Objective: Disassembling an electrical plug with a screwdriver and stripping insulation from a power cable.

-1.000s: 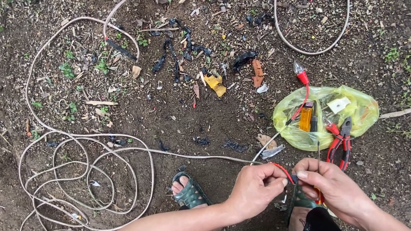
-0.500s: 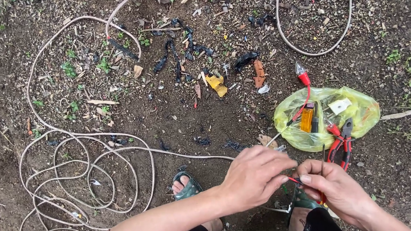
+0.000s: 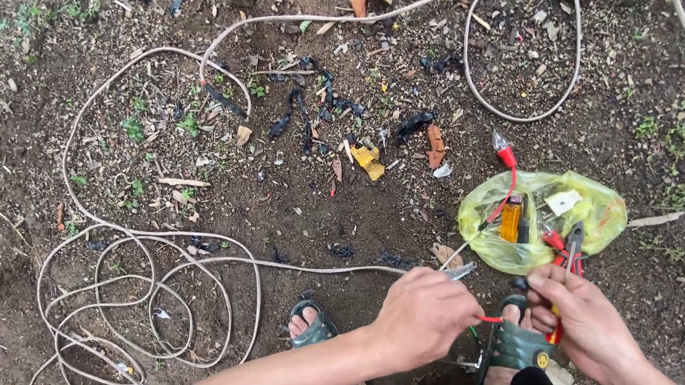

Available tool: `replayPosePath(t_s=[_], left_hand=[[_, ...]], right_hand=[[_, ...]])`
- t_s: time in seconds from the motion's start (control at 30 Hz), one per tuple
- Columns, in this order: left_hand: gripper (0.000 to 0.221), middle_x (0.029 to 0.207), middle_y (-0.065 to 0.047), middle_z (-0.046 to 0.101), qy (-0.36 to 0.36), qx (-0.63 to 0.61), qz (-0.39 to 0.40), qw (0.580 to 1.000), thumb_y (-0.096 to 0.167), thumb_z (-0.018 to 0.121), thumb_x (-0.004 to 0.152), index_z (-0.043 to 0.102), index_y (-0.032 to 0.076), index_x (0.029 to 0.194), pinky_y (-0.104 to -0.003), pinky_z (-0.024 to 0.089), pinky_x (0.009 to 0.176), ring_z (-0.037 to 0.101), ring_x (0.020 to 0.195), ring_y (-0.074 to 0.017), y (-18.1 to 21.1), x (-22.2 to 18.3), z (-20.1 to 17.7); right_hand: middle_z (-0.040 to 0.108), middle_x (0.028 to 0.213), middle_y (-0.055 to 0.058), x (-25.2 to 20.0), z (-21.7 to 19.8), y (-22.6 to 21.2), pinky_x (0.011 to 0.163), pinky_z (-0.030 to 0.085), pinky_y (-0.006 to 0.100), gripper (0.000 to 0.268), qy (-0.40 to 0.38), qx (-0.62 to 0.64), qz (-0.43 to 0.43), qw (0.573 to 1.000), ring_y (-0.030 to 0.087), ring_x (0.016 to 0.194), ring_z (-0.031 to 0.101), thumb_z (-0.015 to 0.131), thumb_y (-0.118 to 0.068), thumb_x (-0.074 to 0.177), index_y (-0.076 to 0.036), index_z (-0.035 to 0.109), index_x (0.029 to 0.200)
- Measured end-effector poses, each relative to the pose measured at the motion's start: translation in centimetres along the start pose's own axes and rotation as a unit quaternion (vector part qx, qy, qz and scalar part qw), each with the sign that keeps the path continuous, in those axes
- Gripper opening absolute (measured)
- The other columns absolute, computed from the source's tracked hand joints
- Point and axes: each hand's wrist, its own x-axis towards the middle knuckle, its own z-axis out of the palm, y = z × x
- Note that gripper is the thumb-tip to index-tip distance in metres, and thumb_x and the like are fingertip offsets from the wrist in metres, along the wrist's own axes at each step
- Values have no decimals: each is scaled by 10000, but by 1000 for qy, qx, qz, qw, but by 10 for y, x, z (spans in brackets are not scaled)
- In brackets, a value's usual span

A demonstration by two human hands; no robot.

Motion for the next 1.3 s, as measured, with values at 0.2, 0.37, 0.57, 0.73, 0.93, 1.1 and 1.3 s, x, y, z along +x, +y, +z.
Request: replayPosePath(t_s=[0.2, 0.37, 0.57, 0.73, 0.93, 1.1, 1.3], left_hand=[[99, 837, -23, 703, 2, -121, -111, 986, 198, 642, 1005, 693, 114, 988, -416, 531, 704, 652, 760, -220, -10, 2, -18], [109, 909, -2, 748, -9, -201, -237, 950, 218, 679, 964, 746, 138, 993, -374, 530, 760, 678, 839, -169, -14, 0, -53], [100, 916, -5, 758, 52, -317, -325, 889, 232, 681, 947, 741, 154, 958, -315, 562, 821, 700, 853, -108, -23, -17, -104], [103, 811, -37, 752, 218, -400, -264, 850, 168, 681, 957, 729, 81, 981, -327, 603, 894, 744, 834, -155, -20, -5, -139], [82, 760, 1, 734, 281, -399, -231, 842, 178, 697, 950, 741, 123, 906, -299, 567, 809, 669, 722, -93, 12, 29, -190], [132, 726, -45, 727, 309, -375, -139, 863, 176, 706, 959, 771, 66, 989, -234, 519, 717, 611, 704, -67, 39, 33, -222], [143, 741, -86, 749, 294, -385, -146, 862, 144, 712, 943, 772, 25, 992, -245, 560, 731, 657, 729, -90, 36, 13, -218]], right_hand=[[640, 780, 190, 3, -10, -2, 490, 328, 264, 94, 18, -12, -66, 998, 162, 532, 400, 659, 20, 965, 50, 687, 1050], [673, 900, 229, -24, 10, -55, 589, 399, 346, 137, 93, -64, -79, 990, 255, 664, 500, 590, 56, 1023, 45, 671, 1133], [715, 1216, 78, 23, -60, -87, 574, 400, 260, 249, 210, -214, -263, 917, 123, 677, 467, 556, 68, 1049, -71, 685, 1210], [479, 646, 74, -18, 5, -163, 383, 142, 289, 160, 183, -358, -323, 857, 125, 484, 268, 595, -77, 1124, -57, 709, 1233], [794, 1031, 65, -36, 141, -227, 766, 575, 321, 189, 131, -543, -480, 677, 162, 826, 730, 755, -251, 982, -100, 807, 1083], [602, 653, 8, -70, 248, -206, 562, 404, 245, 144, 93, -293, -554, 774, 88, 598, 473, 792, -119, 956, -96, 728, 829], [715, 864, 73, -70, 259, -154, 536, 509, 221, 244, -18, -139, -532, 835, 86, 707, 589, 765, 40, 860, -82, 676, 1051]])
